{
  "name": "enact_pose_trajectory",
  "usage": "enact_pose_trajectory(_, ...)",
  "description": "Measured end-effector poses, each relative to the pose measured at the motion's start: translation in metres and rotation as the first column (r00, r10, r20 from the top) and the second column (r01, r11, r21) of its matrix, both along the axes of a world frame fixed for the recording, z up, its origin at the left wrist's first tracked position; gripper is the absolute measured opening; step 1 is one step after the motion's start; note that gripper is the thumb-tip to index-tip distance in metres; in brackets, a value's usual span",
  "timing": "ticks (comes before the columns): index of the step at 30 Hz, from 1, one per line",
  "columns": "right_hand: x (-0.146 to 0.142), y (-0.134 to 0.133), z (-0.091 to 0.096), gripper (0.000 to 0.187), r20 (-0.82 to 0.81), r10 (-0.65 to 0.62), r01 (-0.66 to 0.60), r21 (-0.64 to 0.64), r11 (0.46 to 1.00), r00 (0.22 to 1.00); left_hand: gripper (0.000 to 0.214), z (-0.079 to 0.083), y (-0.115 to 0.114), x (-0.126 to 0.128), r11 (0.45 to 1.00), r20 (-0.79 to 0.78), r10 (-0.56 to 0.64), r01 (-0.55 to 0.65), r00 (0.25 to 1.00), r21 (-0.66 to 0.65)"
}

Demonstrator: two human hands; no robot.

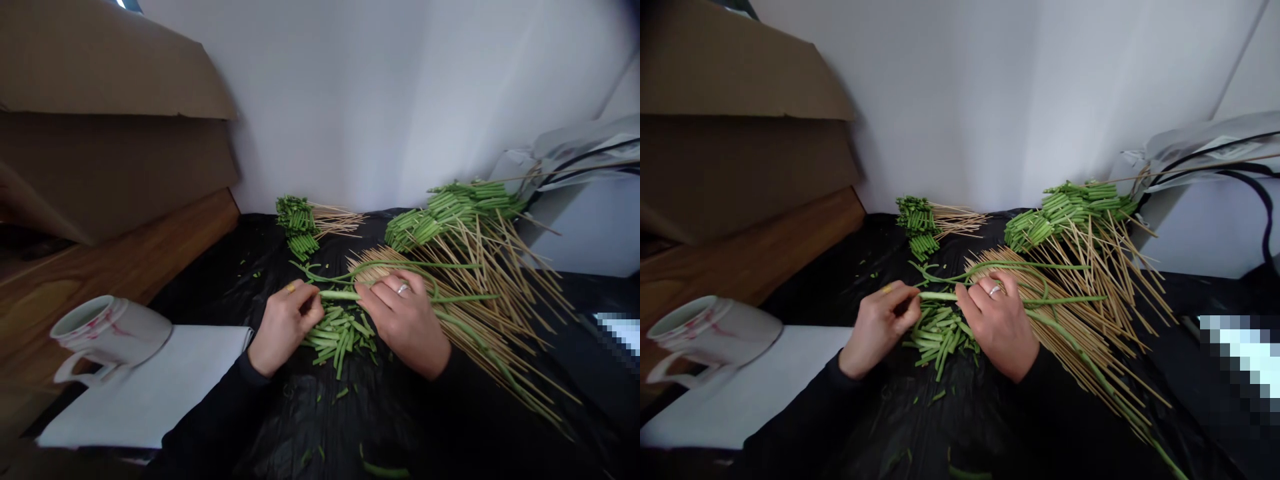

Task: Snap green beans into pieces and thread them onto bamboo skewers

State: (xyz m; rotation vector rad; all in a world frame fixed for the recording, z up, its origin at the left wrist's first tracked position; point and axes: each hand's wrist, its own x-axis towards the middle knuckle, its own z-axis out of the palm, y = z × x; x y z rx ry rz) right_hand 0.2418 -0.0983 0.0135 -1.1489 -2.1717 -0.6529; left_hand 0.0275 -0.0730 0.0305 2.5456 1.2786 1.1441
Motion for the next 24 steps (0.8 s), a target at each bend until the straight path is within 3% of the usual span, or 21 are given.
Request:
enact_pose_trajectory(4, -0.007, -0.001, -0.002, 0.023, -0.046, 0.047, -0.046, 0.005, 0.999, 0.998, 0.018, 0.003, 0.003, -0.001, 0.985, 0.314, 0.054, 0.002, 0.948, -0.173)
enact_pose_trajectory(6, -0.010, -0.001, -0.001, 0.022, -0.090, 0.058, -0.060, -0.014, 0.998, 0.994, 0.020, 0.002, 0.005, -0.001, 0.942, 0.460, 0.070, 0.094, 0.885, -0.323)
enact_pose_trajectory(9, -0.012, -0.003, 0.000, 0.023, -0.192, 0.052, -0.074, -0.112, 0.991, 0.980, 0.023, 0.001, 0.006, 0.002, 0.791, 0.672, 0.066, 0.372, 0.738, -0.486)
enact_pose_trajectory(11, -0.012, -0.004, 0.000, 0.022, -0.275, 0.062, -0.120, -0.200, 0.972, 0.959, 0.025, 0.002, 0.004, 0.004, 0.675, 0.769, 0.073, 0.537, 0.635, -0.506)
enact_pose_trajectory(13, -0.013, -0.005, -0.001, 0.021, -0.364, 0.081, -0.184, -0.260, 0.948, 0.928, 0.025, 0.002, 0.002, 0.005, 0.598, 0.804, 0.085, 0.616, 0.588, -0.514)
enact_pose_trajectory(18, -0.013, -0.004, -0.002, 0.023, -0.520, 0.098, -0.278, -0.280, 0.919, 0.849, 0.025, -0.001, -0.001, 0.005, 0.542, 0.745, 0.042, 0.611, 0.666, -0.577)
enact_pose_trajectory(24, -0.013, -0.003, -0.002, 0.020, -0.556, 0.072, -0.271, -0.284, 0.920, 0.828, 0.028, 0.000, -0.005, 0.008, 0.471, 0.613, -0.066, 0.566, 0.787, -0.677)
